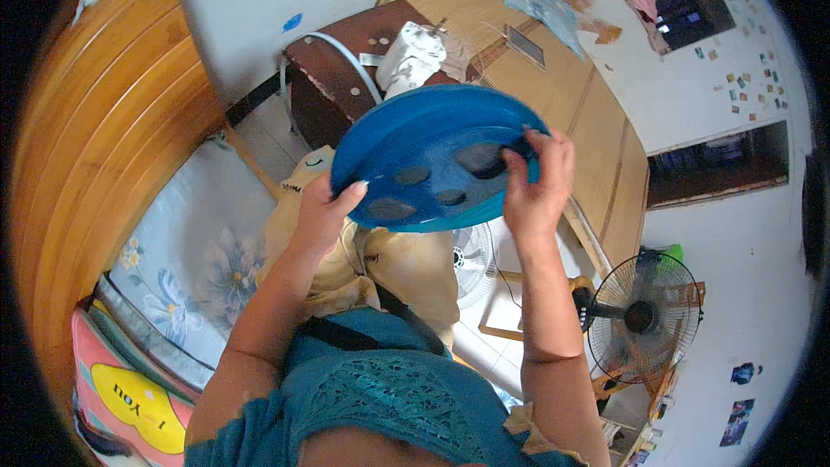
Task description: The person disassembles a portable fan, removes a blue plastic guard, and uses a screwdriver to work on the internal base components.
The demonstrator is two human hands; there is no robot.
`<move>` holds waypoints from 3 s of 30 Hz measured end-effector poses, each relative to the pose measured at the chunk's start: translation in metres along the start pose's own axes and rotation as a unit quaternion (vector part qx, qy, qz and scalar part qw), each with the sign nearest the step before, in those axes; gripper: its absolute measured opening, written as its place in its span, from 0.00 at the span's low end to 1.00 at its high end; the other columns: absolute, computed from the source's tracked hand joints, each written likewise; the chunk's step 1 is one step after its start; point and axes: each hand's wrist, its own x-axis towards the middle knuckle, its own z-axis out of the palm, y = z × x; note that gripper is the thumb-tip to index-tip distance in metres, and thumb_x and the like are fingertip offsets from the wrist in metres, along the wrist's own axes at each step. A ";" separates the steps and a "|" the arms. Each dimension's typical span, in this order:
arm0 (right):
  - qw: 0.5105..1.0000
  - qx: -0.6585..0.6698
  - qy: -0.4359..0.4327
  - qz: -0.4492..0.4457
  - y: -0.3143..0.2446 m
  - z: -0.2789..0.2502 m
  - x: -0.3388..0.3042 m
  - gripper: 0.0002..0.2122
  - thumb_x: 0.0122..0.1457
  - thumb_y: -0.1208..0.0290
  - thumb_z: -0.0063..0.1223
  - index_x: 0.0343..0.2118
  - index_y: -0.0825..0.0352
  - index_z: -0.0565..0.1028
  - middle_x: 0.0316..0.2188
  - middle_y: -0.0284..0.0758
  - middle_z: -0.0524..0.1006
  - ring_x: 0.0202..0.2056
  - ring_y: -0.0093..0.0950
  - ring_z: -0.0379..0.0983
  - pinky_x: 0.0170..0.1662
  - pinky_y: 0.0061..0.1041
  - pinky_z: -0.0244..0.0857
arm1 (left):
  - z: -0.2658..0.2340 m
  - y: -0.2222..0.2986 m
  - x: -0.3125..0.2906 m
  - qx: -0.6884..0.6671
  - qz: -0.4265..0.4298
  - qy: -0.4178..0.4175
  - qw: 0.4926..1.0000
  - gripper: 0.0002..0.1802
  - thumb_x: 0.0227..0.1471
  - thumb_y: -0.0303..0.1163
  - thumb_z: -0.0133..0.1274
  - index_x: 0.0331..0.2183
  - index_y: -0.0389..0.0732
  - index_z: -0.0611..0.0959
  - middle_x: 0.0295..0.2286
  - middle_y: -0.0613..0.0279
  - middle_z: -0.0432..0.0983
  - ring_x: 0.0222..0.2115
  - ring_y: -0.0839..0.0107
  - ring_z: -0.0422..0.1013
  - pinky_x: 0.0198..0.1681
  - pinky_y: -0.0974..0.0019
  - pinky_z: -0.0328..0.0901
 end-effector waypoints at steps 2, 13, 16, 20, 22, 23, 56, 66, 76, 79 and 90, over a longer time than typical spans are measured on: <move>1.000 0.002 0.013 -0.004 0.004 0.000 0.003 0.13 0.44 0.83 0.58 0.35 0.70 0.72 0.37 0.44 0.71 0.40 0.40 0.69 0.43 0.31 0.64 | 0.001 0.003 0.003 0.010 -0.017 -0.024 1.000 0.20 0.53 0.31 0.52 0.47 0.33 0.72 0.40 0.60 0.73 0.41 0.72 0.69 0.46 0.66 0.64; 0.993 0.071 -0.001 0.098 0.039 -0.007 -0.011 0.15 0.46 0.82 0.60 0.38 0.70 0.70 0.40 0.39 0.71 0.43 0.31 0.68 0.49 0.26 0.60 | 0.017 0.005 0.006 0.002 -0.015 -0.039 0.999 0.20 0.54 0.29 0.52 0.49 0.36 0.71 0.40 0.62 0.73 0.40 0.74 0.69 0.46 0.68 0.65; 0.978 0.198 -0.010 0.072 0.037 -0.011 -0.013 0.19 0.48 0.80 0.60 0.43 0.70 0.67 0.42 0.39 0.70 0.43 0.28 0.67 0.49 0.25 0.60 | 0.016 0.003 -0.001 -0.009 -0.035 0.002 0.999 0.18 0.52 0.27 0.53 0.46 0.36 0.74 0.38 0.62 0.75 0.37 0.74 0.70 0.44 0.68 0.66; 0.947 0.252 -0.076 0.185 0.021 -0.020 0.001 0.20 0.49 0.79 0.60 0.46 0.70 0.67 0.40 0.35 0.71 0.40 0.24 0.67 0.46 0.21 0.61 | 0.010 -0.005 -0.004 -0.021 -0.049 0.018 0.998 0.19 0.51 0.25 0.54 0.46 0.35 0.75 0.37 0.63 0.75 0.36 0.75 0.71 0.43 0.69 0.67; 0.944 0.214 -0.124 0.218 0.024 -0.024 0.003 0.18 0.49 0.79 0.60 0.44 0.70 0.68 0.37 0.33 0.72 0.38 0.22 0.68 0.44 0.20 0.62 | 0.009 -0.007 -0.005 -0.041 -0.023 0.016 0.999 0.19 0.50 0.24 0.54 0.46 0.35 0.74 0.37 0.63 0.75 0.36 0.75 0.71 0.43 0.69 0.67; 0.941 0.194 -0.147 0.234 0.026 -0.027 0.003 0.17 0.50 0.79 0.60 0.43 0.70 0.69 0.36 0.31 0.72 0.37 0.21 0.68 0.43 0.19 0.62 | 0.009 -0.009 -0.006 -0.051 -0.011 0.015 0.999 0.19 0.50 0.23 0.54 0.47 0.35 0.74 0.37 0.63 0.75 0.36 0.75 0.71 0.43 0.69 0.67; 0.677 0.582 -0.002 0.450 0.008 0.066 -0.145 0.16 0.55 0.76 0.54 0.45 0.61 0.64 0.41 0.30 0.73 0.40 0.23 0.71 0.43 0.27 0.68 | 0.011 0.014 -0.010 0.094 0.019 0.053 0.994 0.12 0.48 0.29 0.58 0.36 0.36 0.79 0.35 0.63 0.76 0.35 0.75 0.70 0.42 0.69 0.64; 0.784 0.465 0.016 0.411 0.022 0.078 -0.152 0.20 0.52 0.82 0.54 0.48 0.66 0.63 0.41 0.34 0.73 0.39 0.25 0.70 0.43 0.24 0.65 | 0.010 0.031 -0.009 0.416 0.042 0.066 0.906 0.11 0.45 0.32 0.60 0.31 0.36 0.81 0.26 0.62 0.78 0.26 0.77 0.70 0.31 0.69 0.65; 0.788 0.497 -0.007 0.364 0.015 0.067 -0.150 0.25 0.51 0.81 0.57 0.51 0.65 0.60 0.45 0.36 0.70 0.43 0.26 0.69 0.45 0.24 0.66 | 0.006 0.022 -0.015 0.360 0.044 0.070 0.929 0.10 0.47 0.28 0.58 0.34 0.36 0.80 0.29 0.64 0.77 0.29 0.77 0.70 0.35 0.71 0.65; 0.760 0.528 -0.008 0.379 0.005 0.060 -0.149 0.26 0.49 0.83 0.58 0.50 0.66 0.60 0.46 0.36 0.70 0.44 0.27 0.68 0.48 0.26 0.64 | 0.006 0.017 -0.018 0.323 0.045 0.065 0.943 0.11 0.47 0.28 0.58 0.35 0.36 0.79 0.30 0.63 0.77 0.31 0.77 0.70 0.36 0.70 0.65; 0.805 0.442 0.083 0.387 0.005 0.074 -0.157 0.22 0.48 0.82 0.59 0.46 0.66 0.65 0.42 0.36 0.73 0.42 0.28 0.70 0.46 0.28 0.66 | 0.013 0.009 -0.014 0.378 0.071 0.054 0.922 0.13 0.49 0.32 0.57 0.38 0.39 0.78 0.32 0.64 0.77 0.33 0.76 0.71 0.38 0.68 0.65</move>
